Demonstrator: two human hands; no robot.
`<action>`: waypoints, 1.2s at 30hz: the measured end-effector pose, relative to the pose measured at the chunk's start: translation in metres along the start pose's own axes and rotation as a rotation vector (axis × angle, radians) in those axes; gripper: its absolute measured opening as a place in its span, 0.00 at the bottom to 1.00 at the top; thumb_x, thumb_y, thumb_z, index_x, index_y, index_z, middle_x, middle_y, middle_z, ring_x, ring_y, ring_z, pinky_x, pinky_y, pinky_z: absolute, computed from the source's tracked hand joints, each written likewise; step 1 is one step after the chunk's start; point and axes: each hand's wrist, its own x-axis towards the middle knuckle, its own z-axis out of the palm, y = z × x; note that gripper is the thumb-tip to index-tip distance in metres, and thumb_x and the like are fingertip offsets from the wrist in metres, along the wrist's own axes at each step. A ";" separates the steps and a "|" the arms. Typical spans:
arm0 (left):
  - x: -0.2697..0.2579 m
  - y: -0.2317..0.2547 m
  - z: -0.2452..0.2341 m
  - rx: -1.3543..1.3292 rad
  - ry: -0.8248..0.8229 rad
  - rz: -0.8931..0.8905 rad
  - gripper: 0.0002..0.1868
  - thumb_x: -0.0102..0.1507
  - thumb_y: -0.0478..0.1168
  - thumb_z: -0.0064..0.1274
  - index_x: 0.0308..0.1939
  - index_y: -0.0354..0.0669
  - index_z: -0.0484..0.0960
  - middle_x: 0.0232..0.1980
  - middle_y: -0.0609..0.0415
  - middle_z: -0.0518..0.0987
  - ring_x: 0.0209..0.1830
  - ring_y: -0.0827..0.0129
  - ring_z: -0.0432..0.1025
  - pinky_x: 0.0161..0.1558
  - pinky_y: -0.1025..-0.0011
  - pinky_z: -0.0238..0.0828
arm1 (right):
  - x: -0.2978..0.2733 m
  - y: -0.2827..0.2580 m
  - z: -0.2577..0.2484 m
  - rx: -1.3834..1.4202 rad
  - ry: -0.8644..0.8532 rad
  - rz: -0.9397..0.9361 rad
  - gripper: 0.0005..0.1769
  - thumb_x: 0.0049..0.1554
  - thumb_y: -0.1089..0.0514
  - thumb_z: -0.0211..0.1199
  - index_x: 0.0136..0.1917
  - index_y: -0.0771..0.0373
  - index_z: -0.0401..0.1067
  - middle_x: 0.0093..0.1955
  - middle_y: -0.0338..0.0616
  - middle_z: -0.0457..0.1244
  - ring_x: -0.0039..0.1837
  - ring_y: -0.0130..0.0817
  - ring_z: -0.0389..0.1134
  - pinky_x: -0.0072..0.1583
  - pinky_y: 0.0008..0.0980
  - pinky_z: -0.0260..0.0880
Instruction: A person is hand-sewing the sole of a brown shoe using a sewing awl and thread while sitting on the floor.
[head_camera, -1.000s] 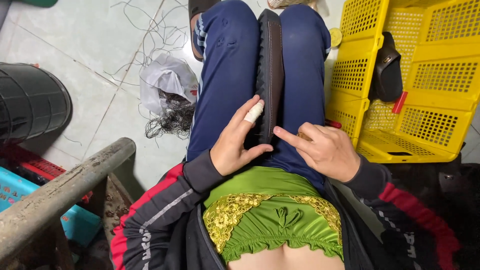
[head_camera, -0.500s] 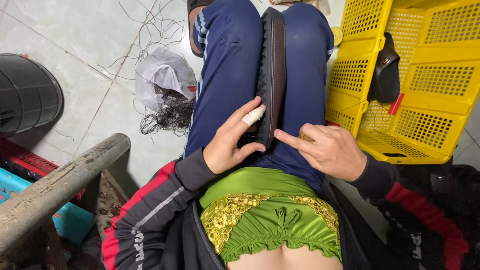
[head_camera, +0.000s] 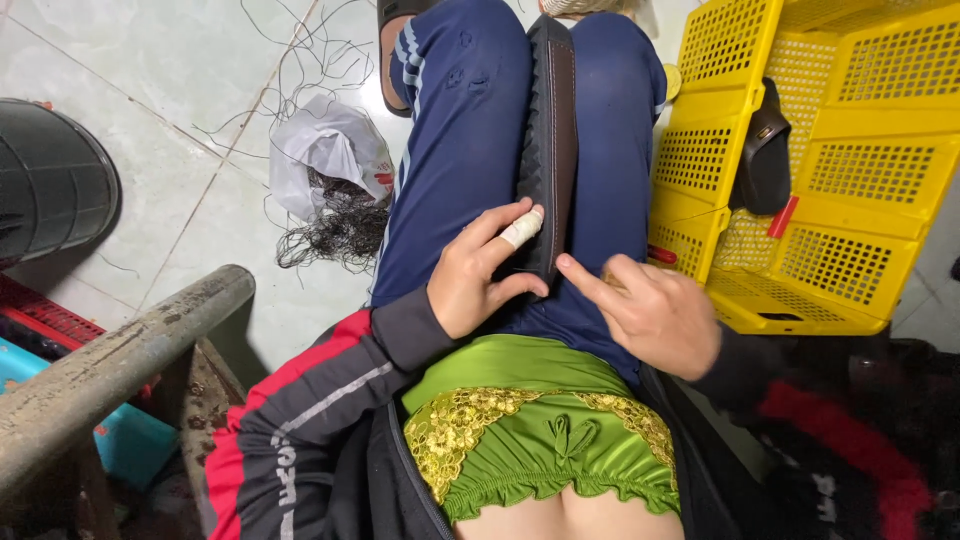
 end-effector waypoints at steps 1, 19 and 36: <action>0.000 -0.002 0.003 0.019 0.028 0.014 0.38 0.48 0.48 0.68 0.59 0.40 0.73 0.60 0.43 0.72 0.59 0.49 0.70 0.56 0.59 0.73 | 0.001 0.000 0.011 0.089 0.055 0.011 0.26 0.58 0.59 0.49 0.69 0.45 0.63 0.37 0.33 0.54 0.32 0.34 0.63 0.33 0.28 0.65; -0.027 0.006 0.007 0.044 -0.012 0.141 0.34 0.54 0.48 0.63 0.58 0.32 0.70 0.59 0.41 0.66 0.59 0.45 0.66 0.56 0.57 0.70 | -0.022 -0.014 0.038 0.404 0.181 0.061 0.15 0.54 0.59 0.63 0.54 0.63 0.67 0.45 0.48 0.65 0.42 0.51 0.69 0.33 0.40 0.69; -0.037 -0.002 0.020 -0.412 -0.030 -0.234 0.14 0.60 0.35 0.55 0.48 0.38 0.71 0.34 0.52 0.77 0.27 0.67 0.77 0.20 0.77 0.70 | -0.008 -0.022 0.034 0.412 0.523 -0.015 0.14 0.51 0.65 0.65 0.52 0.68 0.73 0.47 0.52 0.67 0.43 0.47 0.70 0.40 0.38 0.71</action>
